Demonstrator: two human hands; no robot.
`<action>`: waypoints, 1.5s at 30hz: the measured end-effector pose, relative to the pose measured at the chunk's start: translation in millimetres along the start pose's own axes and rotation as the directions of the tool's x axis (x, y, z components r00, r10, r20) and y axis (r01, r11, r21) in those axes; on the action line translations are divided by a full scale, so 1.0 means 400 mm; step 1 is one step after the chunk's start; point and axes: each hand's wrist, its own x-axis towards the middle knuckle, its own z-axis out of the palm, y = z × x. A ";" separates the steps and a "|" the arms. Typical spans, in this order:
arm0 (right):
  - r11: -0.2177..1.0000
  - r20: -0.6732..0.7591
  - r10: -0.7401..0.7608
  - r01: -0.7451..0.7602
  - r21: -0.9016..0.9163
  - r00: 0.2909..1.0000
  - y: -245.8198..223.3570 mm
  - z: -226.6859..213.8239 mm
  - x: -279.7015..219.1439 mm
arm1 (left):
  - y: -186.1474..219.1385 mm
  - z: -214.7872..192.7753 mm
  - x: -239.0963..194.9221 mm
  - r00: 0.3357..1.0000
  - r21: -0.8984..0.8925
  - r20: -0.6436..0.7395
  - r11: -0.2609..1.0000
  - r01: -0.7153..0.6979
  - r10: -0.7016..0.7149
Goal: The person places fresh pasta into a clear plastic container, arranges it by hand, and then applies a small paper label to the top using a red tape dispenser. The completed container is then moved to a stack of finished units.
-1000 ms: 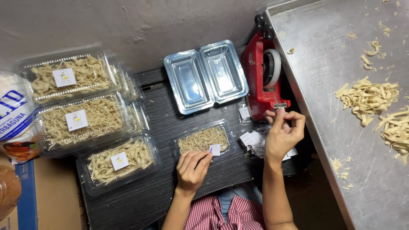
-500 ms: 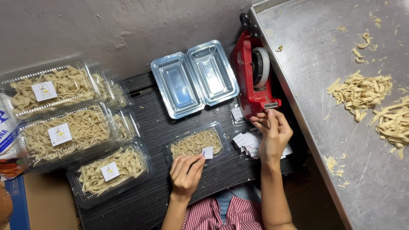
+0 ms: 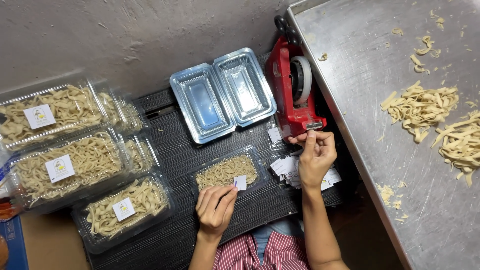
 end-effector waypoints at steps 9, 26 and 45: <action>0.997 -0.043 -0.078 0.079 0.016 0.996 -0.008 0.024 -0.005 | 0.005 -0.007 0.011 1.000 -0.019 -0.005 1.000 0.009 -0.009; 0.996 0.188 0.084 -0.087 0.011 0.979 -0.046 0.003 -0.136 | 0.016 -0.025 -0.002 0.861 -0.552 0.003 0.717 0.426 -0.509; 0.980 0.680 -0.172 0.192 0.047 0.712 -0.099 0.009 -0.211 | 0.069 -0.069 0.079 0.931 -0.417 0.145 0.832 0.366 -0.336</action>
